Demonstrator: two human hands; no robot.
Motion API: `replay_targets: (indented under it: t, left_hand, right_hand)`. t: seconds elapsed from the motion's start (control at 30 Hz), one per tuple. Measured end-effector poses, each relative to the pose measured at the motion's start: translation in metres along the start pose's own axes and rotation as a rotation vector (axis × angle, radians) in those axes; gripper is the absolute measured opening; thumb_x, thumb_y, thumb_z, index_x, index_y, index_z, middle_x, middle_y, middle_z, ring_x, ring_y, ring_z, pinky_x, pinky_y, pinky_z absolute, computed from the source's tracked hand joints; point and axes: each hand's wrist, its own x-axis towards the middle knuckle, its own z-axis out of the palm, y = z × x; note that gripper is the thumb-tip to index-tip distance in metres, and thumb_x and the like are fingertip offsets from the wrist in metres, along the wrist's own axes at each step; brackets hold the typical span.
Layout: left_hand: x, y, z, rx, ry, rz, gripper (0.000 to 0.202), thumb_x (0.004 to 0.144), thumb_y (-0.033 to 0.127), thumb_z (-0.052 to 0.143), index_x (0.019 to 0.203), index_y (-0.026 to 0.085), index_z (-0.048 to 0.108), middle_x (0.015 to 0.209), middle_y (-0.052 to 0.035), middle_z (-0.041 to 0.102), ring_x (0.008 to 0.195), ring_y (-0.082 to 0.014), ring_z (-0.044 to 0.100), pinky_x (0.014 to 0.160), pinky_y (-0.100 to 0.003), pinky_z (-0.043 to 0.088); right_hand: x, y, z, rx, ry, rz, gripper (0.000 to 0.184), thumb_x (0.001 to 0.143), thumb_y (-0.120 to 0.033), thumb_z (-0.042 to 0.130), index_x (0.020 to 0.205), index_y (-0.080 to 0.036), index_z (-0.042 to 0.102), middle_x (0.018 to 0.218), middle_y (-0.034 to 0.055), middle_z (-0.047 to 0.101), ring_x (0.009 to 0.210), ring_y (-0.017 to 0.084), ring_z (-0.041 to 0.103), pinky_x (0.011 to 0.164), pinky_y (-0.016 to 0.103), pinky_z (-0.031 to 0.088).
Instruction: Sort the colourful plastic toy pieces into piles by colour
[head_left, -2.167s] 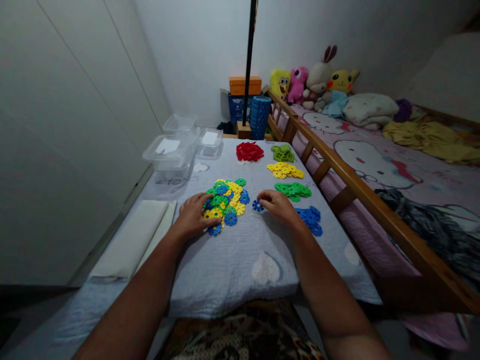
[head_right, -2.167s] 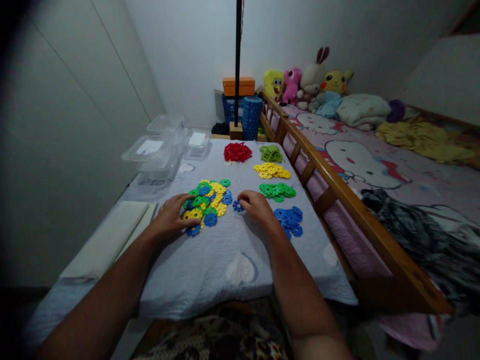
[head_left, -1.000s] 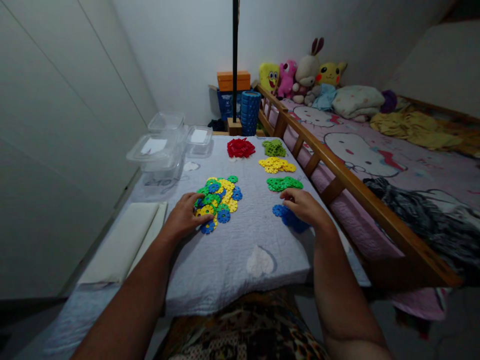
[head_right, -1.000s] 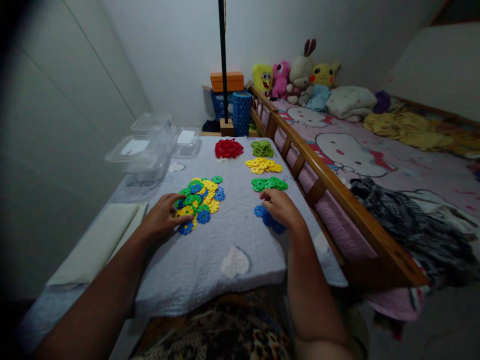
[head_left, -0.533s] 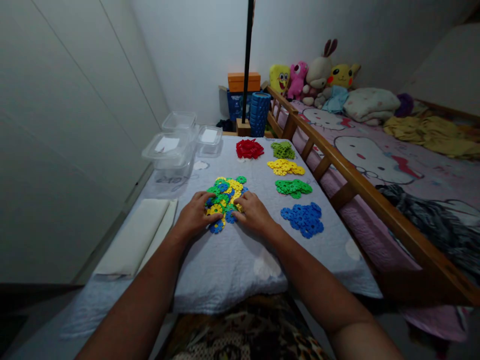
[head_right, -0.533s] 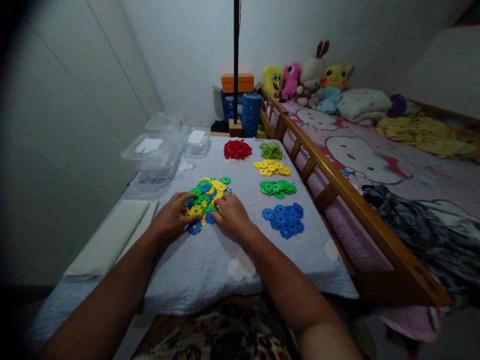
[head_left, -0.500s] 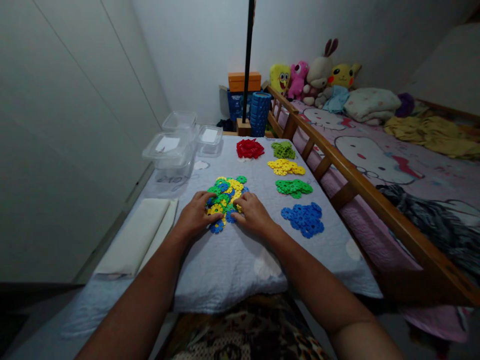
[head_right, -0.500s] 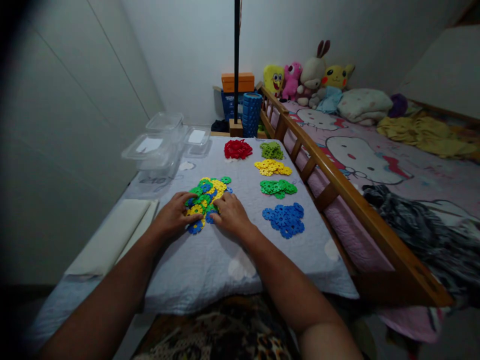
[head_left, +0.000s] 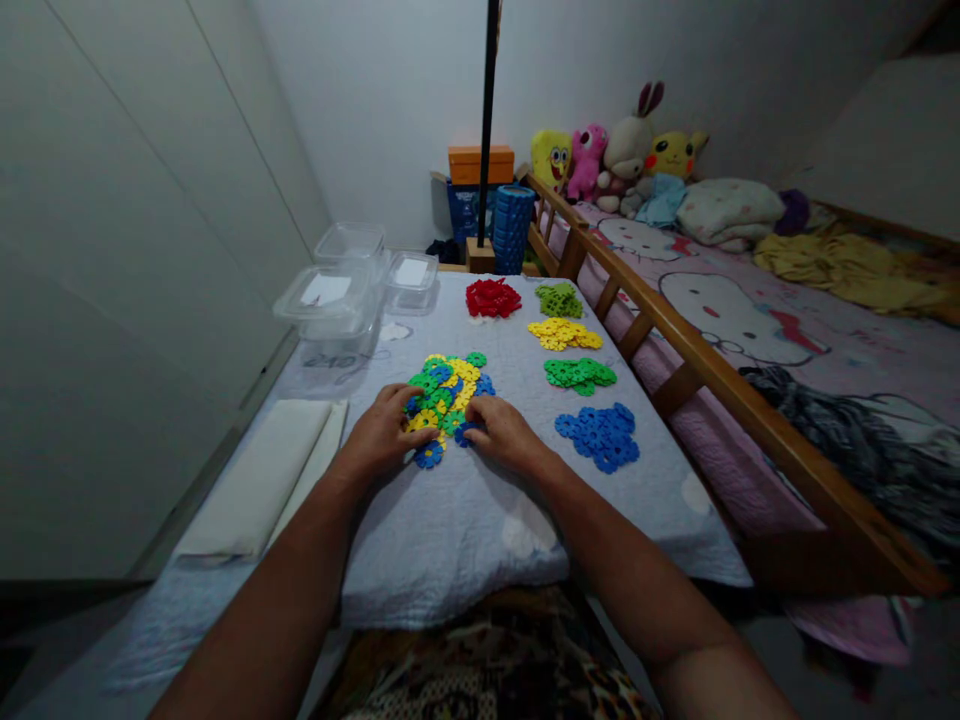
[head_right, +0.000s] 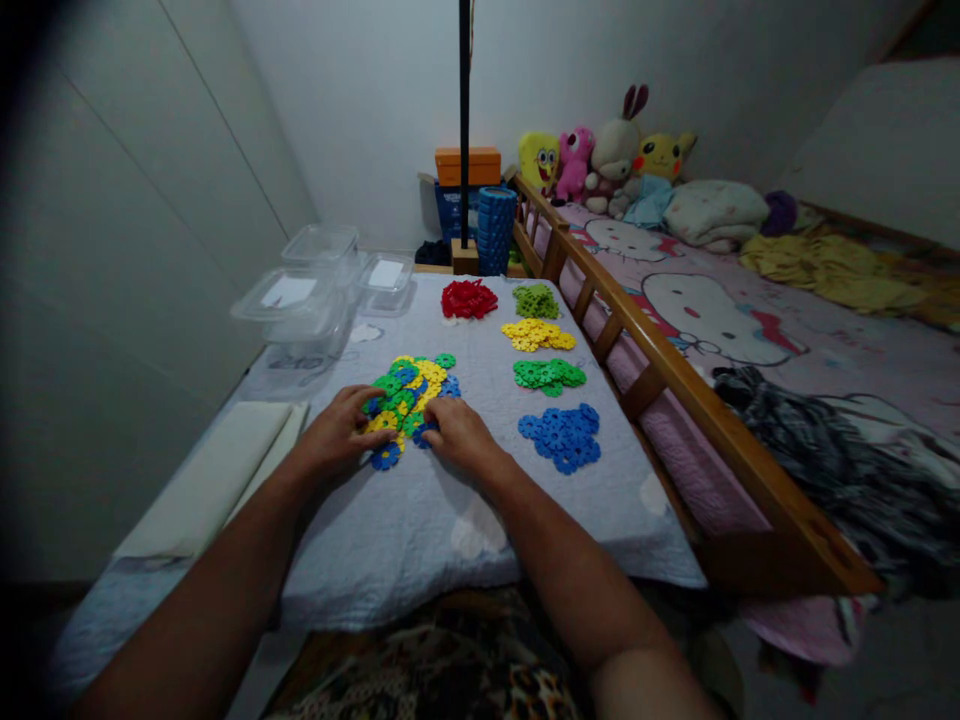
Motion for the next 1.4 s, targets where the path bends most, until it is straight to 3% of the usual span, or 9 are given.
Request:
replay_targets:
  t: [0.17,0.3,0.47,0.6,0.83,1.0,1.17,1.27,1.4]
  left_hand:
    - [-0.002,-0.010,-0.005,-0.019,-0.082,0.023,0.084,0.064,0.052,0.083,0.139,0.028,0.055,0.148,-0.0099,0.044,0.125,-0.0314,0.058,0.100,-0.046,0.056]
    - [-0.004,-0.012,-0.006,0.131,-0.135,0.071,0.094,0.056,0.051,0.088,0.141,0.028,0.054,0.152,-0.0113,0.044,0.141,-0.0392,0.044,0.116,-0.054,0.042]
    - [-0.005,-0.013,-0.004,0.194,-0.151,0.080,0.096,0.057,0.052,0.087,0.143,0.027,0.052,0.154,-0.0127,0.042,0.141,-0.0405,0.043,0.117,-0.055,0.039]
    - [-0.004,-0.016,-0.001,0.192,-0.099,0.101,0.091,0.061,0.052,0.086,0.142,0.028,0.053,0.152,-0.0115,0.046,0.140,-0.0389,0.045,0.117,-0.054,0.041]
    - [-0.001,-0.012,0.000,0.179,-0.076,0.106,0.086,0.067,0.055,0.082,0.141,0.024,0.053,0.149,-0.0123,0.048,0.139,-0.0354,0.047,0.118,-0.052,0.040]
    - [0.000,-0.009,0.000,0.144,-0.055,0.112,0.081,0.068,0.056,0.081,0.138,0.025,0.055,0.145,-0.0114,0.051,0.133,-0.0345,0.053,0.113,-0.051,0.046]
    - [0.000,-0.004,0.003,0.127,-0.030,0.114,0.075,0.072,0.054,0.079,0.137,0.024,0.056,0.141,-0.0116,0.053,0.130,-0.0329,0.054,0.112,-0.051,0.046]
    - [0.000,-0.002,0.006,0.144,0.004,0.128,0.073,0.072,0.051,0.080,0.135,0.023,0.056,0.139,-0.0117,0.054,0.129,-0.0328,0.055,0.114,-0.052,0.044]
    - [0.000,0.000,0.010,0.165,0.045,0.125,0.070,0.073,0.050,0.080,0.133,0.023,0.057,0.136,-0.0114,0.056,0.127,-0.0324,0.056,0.113,-0.051,0.045]
  right_hand:
    - [-0.010,0.020,-0.036,0.232,0.063,0.107,0.004,0.081,-0.017,0.060,0.081,-0.019,0.063,0.078,-0.0011,0.063,0.073,0.014,0.056,0.070,0.025,0.040]
    - [-0.032,0.048,-0.079,0.292,0.141,0.187,0.007,0.078,-0.025,0.061,0.077,-0.019,0.063,0.074,-0.0013,0.063,0.070,0.014,0.056,0.067,0.026,0.041]
    - [-0.072,0.080,-0.125,0.290,0.277,0.361,0.019,0.073,-0.035,0.065,0.082,-0.019,0.067,0.076,0.0007,0.066,0.070,0.016,0.058,0.068,0.028,0.044]
    - [-0.096,0.098,-0.140,0.280,0.330,0.456,0.021,0.068,-0.036,0.067,0.079,-0.018,0.069,0.075,0.0020,0.067,0.069,0.017,0.058,0.066,0.029,0.044]
    - [-0.109,0.117,-0.133,0.097,0.297,0.509,0.014,0.071,-0.028,0.060,0.076,-0.018,0.069,0.072,0.0018,0.067,0.070,0.017,0.060,0.065,0.027,0.043]
    - [-0.105,0.116,-0.128,-0.145,0.282,0.492,0.012,0.077,-0.019,0.057,0.078,-0.018,0.069,0.078,0.0028,0.070,0.076,0.017,0.062,0.070,0.027,0.043]
    - [-0.080,0.085,-0.127,-0.349,0.278,0.440,0.016,0.085,-0.016,0.057,0.092,-0.016,0.073,0.096,0.0084,0.072,0.090,0.019,0.063,0.082,0.028,0.043]
    - [-0.052,0.055,-0.115,-0.379,0.170,0.352,0.016,0.090,-0.017,0.059,0.097,-0.015,0.073,0.100,0.0097,0.071,0.095,0.020,0.062,0.084,0.029,0.042]
    - [-0.010,0.024,-0.082,-0.415,-0.015,0.207,0.019,0.093,-0.020,0.060,0.103,-0.016,0.075,0.104,0.0111,0.071,0.099,0.022,0.061,0.089,0.031,0.042]
